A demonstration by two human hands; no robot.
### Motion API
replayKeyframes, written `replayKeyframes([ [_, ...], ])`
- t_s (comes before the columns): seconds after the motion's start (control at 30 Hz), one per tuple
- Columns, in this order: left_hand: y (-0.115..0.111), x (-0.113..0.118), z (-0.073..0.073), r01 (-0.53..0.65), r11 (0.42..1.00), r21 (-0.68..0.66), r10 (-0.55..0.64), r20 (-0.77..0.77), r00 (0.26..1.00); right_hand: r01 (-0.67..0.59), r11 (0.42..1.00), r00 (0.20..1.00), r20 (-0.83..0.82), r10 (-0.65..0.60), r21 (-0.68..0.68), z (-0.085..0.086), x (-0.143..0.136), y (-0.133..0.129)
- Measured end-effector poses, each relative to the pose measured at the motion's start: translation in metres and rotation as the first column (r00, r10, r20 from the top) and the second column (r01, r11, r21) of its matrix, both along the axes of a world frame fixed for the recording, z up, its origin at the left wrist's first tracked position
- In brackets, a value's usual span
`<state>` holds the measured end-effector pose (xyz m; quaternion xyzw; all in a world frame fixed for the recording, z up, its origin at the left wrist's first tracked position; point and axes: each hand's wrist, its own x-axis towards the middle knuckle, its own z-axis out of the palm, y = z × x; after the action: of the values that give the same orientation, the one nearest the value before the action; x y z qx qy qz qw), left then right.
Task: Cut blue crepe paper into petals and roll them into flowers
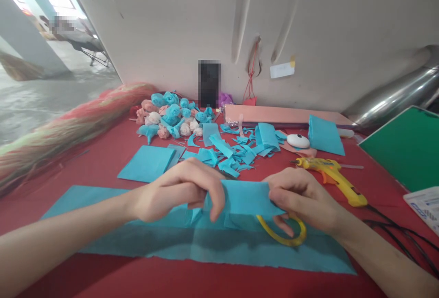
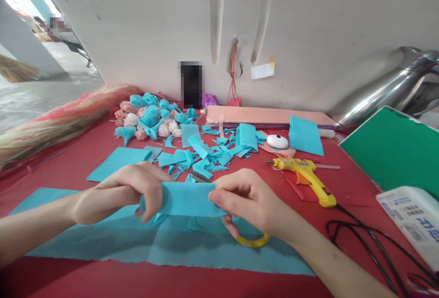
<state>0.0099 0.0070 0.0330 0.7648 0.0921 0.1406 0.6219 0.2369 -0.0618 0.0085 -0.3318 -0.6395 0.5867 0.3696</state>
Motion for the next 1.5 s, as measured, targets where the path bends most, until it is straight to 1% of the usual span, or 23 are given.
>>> replayKeyframes([
  [0.07, 0.001, 0.001, 0.0, -0.111, 0.992, -0.055, 0.116, 0.083, 0.99, -0.012, 0.999, 1.0, -0.008, 0.012, -0.034, 0.0, 0.001, 0.0],
  [0.13, 0.005, 0.003, -0.001, -0.248, 0.949, -0.196, 0.275, 0.126, 0.953, -0.027, 0.997, 1.0, -0.005, 0.027, -0.073, 0.0, 0.001, 0.0],
  [0.17, 0.007, 0.005, -0.002, -0.299, 0.918, -0.262, 0.331, 0.088, 0.94, -0.038, 0.995, 0.999, 0.004, 0.038, -0.096, 0.0, 0.0, 0.0],
  [0.2, 0.008, 0.008, -0.003, -0.293, 0.909, -0.297, 0.314, 0.024, 0.949, -0.048, 0.992, 0.999, 0.017, 0.05, -0.12, 0.0, -0.002, 0.0],
  [0.23, 0.009, 0.01, -0.004, -0.23, 0.915, -0.331, 0.215, -0.083, 0.973, -0.06, 0.987, 0.997, 0.032, 0.065, -0.146, 0.0, -0.004, -0.001],
  [0.27, 0.008, 0.013, -0.005, -0.186, 0.907, -0.379, 0.119, -0.195, 0.974, -0.07, 0.982, 0.996, 0.046, 0.079, -0.173, 0.0, -0.006, -0.001],
  [0.3, 0.007, 0.015, -0.005, -0.188, 0.905, -0.382, 0.076, -0.291, 0.954, -0.079, 0.977, 0.994, 0.062, 0.093, -0.2, -0.001, -0.008, -0.001],
  [0.33, 0.005, 0.017, -0.005, -0.167, 0.908, -0.385, 0.026, -0.345, 0.938, -0.086, 0.97, 0.992, 0.07, 0.105, -0.227, -0.001, -0.01, -0.001],
  [0.37, 0.002, 0.019, -0.005, -0.145, 0.901, -0.408, -0.025, -0.384, 0.923, -0.094, 0.963, 0.991, 0.071, 0.116, -0.251, -0.002, -0.012, -0.001],
  [0.43, -0.005, 0.021, -0.005, -0.061, 0.885, -0.462, -0.137, -0.382, 0.914, -0.1, 0.952, 0.991, 0.057, 0.121, -0.29, -0.005, -0.015, -0.001],
  [0.5, -0.009, 0.021, -0.006, -0.006, 0.873, -0.488, -0.194, -0.359, 0.913, -0.097, 0.942, 0.992, 0.04, 0.116, -0.32, -0.007, -0.016, 0.0],
  [0.57, -0.009, 0.021, -0.008, -0.005, 0.871, -0.491, -0.2, -0.364, 0.909, -0.09, 0.938, 0.994, 0.029, 0.106, -0.334, -0.009, -0.016, 0.0],
  [0.67, -0.008, 0.02, -0.011, -0.057, 0.862, -0.503, -0.19, -0.425, 0.885, -0.101, 0.931, 0.994, 0.0, 0.108, -0.35, -0.01, -0.018, 0.0],
  [0.73, -0.007, 0.02, -0.013, -0.07, 0.859, -0.507, -0.2, -0.459, 0.866, -0.117, 0.928, 0.993, -0.016, 0.119, -0.355, -0.01, -0.019, 0.001],
  [0.87, -0.006, 0.021, -0.013, -0.005, 0.855, -0.518, -0.267, -0.45, 0.852, -0.105, 0.938, 0.994, -0.032, 0.1, -0.33, -0.011, -0.018, 0.002],
  [0.97, -0.005, 0.021, -0.012, 0.022, 0.858, -0.513, -0.281, -0.433, 0.856, -0.104, 0.945, 0.995, -0.034, 0.099, -0.311, -0.011, -0.014, 0.004],
  [1.07, -0.006, 0.021, -0.014, 0.022, 0.868, -0.496, -0.274, -0.442, 0.854, -0.148, 0.947, 0.989, -0.02, 0.149, -0.284, -0.01, -0.012, 0.005],
  [1.17, -0.008, 0.021, -0.016, -0.007, 0.892, -0.452, -0.228, -0.464, 0.856, -0.202, 0.946, 0.978, -0.007, 0.207, -0.255, -0.008, -0.011, 0.006],
  [1.23, -0.01, 0.021, -0.017, -0.023, 0.898, -0.44, -0.216, -0.483, 0.849, -0.222, 0.945, 0.974, 0.0, 0.228, -0.239, -0.008, -0.011, 0.005],
  [1.37, -0.012, 0.023, -0.015, -0.034, 0.898, -0.439, -0.224, -0.523, 0.822, -0.235, 0.949, 0.966, 0.059, 0.253, -0.21, -0.006, -0.013, 0.004],
  [1.5, -0.012, 0.023, -0.013, -0.047, 0.869, -0.492, -0.25, -0.52, 0.817, -0.206, 0.967, 0.963, 0.144, 0.227, -0.147, -0.003, -0.014, 0.002],
])
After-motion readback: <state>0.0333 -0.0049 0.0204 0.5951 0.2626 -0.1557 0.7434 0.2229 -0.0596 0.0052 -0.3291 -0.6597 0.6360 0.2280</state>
